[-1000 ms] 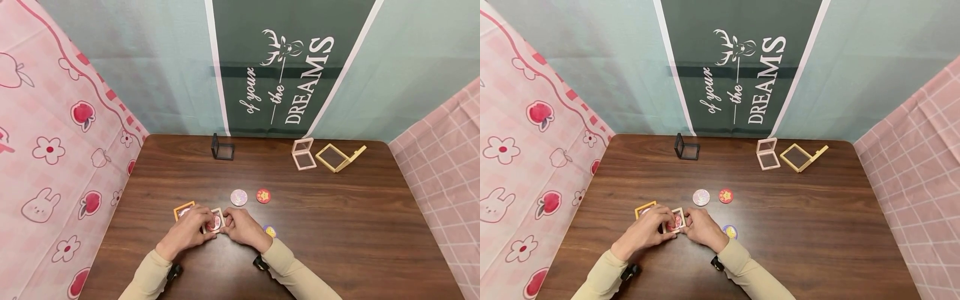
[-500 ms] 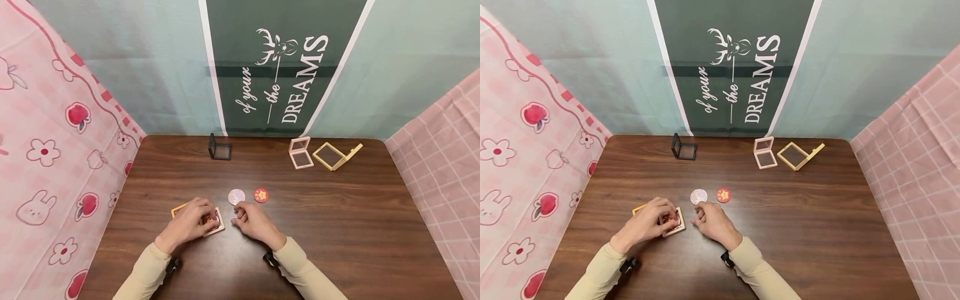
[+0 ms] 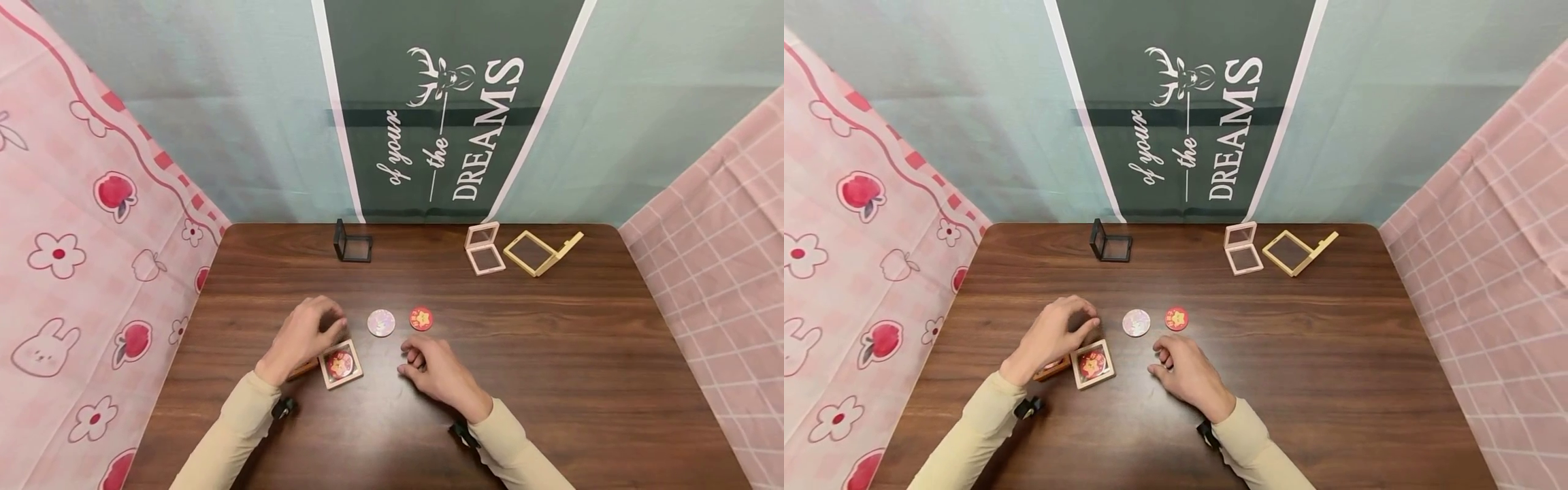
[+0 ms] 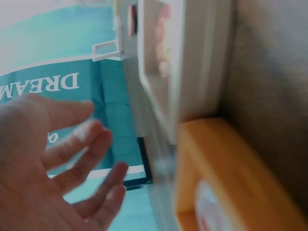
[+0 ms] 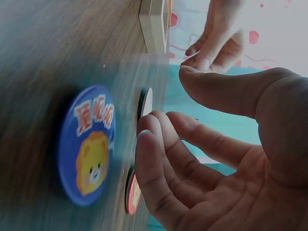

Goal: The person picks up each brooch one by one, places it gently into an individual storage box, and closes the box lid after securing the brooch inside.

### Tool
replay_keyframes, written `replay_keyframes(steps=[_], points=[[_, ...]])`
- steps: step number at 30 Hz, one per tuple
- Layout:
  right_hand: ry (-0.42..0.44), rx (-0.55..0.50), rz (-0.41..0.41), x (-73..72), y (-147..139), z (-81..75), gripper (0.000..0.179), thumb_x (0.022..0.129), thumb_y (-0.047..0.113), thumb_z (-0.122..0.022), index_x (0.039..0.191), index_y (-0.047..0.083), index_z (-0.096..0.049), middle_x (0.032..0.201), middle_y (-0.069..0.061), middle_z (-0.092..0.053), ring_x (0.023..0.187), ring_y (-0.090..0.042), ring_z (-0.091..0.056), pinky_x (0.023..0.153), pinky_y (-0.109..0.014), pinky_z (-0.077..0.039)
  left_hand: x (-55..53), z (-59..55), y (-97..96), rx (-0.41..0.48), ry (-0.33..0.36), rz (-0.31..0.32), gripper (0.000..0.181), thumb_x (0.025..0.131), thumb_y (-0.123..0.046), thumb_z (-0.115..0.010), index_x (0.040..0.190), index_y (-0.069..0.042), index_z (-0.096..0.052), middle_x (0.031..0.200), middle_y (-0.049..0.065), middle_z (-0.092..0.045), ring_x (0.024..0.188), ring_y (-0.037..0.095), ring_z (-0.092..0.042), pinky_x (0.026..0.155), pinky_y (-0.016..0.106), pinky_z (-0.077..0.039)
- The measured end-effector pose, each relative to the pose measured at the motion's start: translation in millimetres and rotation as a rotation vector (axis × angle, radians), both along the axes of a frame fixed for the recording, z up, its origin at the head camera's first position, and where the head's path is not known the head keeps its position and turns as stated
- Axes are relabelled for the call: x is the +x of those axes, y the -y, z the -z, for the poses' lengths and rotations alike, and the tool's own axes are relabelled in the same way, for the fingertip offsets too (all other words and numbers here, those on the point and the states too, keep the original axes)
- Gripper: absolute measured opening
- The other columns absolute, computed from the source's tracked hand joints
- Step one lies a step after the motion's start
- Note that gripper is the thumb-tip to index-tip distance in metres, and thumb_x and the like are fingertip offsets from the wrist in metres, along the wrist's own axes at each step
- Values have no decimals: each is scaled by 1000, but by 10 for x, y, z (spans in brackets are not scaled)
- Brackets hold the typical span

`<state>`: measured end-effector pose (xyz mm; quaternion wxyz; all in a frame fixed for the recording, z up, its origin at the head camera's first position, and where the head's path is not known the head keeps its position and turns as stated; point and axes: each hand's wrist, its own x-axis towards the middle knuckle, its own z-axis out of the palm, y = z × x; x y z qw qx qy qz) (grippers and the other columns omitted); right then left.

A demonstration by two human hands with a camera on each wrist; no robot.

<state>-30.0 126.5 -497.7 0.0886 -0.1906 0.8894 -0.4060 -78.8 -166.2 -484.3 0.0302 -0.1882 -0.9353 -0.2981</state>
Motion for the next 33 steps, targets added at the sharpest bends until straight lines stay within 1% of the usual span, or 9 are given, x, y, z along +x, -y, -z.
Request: replay_keyframes(steps=[5, 10, 14, 17, 19, 23, 25, 28, 33], points=[[-22, 9, -1, 34, -89, 27, 22, 85, 8, -88, 102, 3, -74, 83, 0, -67, 73, -8, -62, 70, -25, -55, -163, -36, -27, 45, 49, -86, 16, 97, -22, -78, 107, -9, -76, 108, 9, -76, 104, 31, -72, 90, 52, -58], [-59, 13, 13, 54, -142, 61, 24, 84, 8, -90, 101, 5, -74, 85, -2, -66, 76, -14, -63, 72, -27, -55, -313, -59, -41, 80, 99, -170, 19, 97, -23, -77, 109, -8, -74, 113, 14, -76, 105, 34, -72, 90, 53, -58], [-71, 30, 20, 78, -175, 77, 26, 81, 10, -93, 101, 6, -75, 88, -2, -66, 80, -16, -63, 75, -27, -54, -441, -74, -56, 112, 167, -230, 24, 97, -25, -77, 112, -6, -72, 113, 17, -76, 107, 35, -72, 93, 53, -56], [-67, 50, 21, 104, -208, 81, 28, 80, 13, -94, 100, 7, -75, 88, -2, -65, 82, -17, -62, 76, -27, -53, -557, -73, -75, 140, 221, -266, 29, 98, -25, -76, 116, -3, -69, 112, 20, -75, 106, 34, -72, 93, 52, -56], [-67, 58, 20, 123, -236, 83, 29, 80, 15, -94, 100, 7, -75, 88, -1, -64, 82, -16, -61, 76, -28, -53, -641, -65, -86, 139, 266, -287, 33, 99, -27, -74, 120, -2, -65, 115, 20, -74, 107, 34, -72, 93, 51, -56], [-60, 80, 27, 171, -302, 95, 30, 80, 18, -95, 100, 9, -75, 89, 1, -62, 84, -15, -60, 76, -29, -52, -794, -33, -99, 99, 373, -314, 41, 102, -31, -71, 127, -1, -59, 127, 20, -70, 113, 34, -69, 98, 50, -55], [-54, 92, 34, 197, -327, 104, 30, 79, 19, -95, 101, 10, -75, 90, 2, -62, 85, -15, -59, 76, -29, -51, -855, -5, -97, 82, 413, -319, 43, 102, -32, -69, 129, -2, -56, 131, 19, -68, 117, 35, -66, 102, 51, -53], [-47, 98, 47, 225, -354, 120, 30, 79, 17, -95, 101, 11, -75, 90, 3, -60, 85, -14, -58, 76, -27, -50, -940, 51, -90, 78, 433, -325, 44, 103, -34, -68, 130, -2, -55, 132, 19, -67, 122, 37, -64, 106, 52, -50], [-72, 74, 62, 250, -405, 158, 31, 78, 15, -95, 101, 8, -75, 89, 3, -60, 83, -12, -58, 73, -26, -51, -1072, 129, -98, 75, 450, -342, 46, 103, -36, -67, 131, -3, -55, 132, 17, -66, 122, 36, -63, 105, 52, -49]])
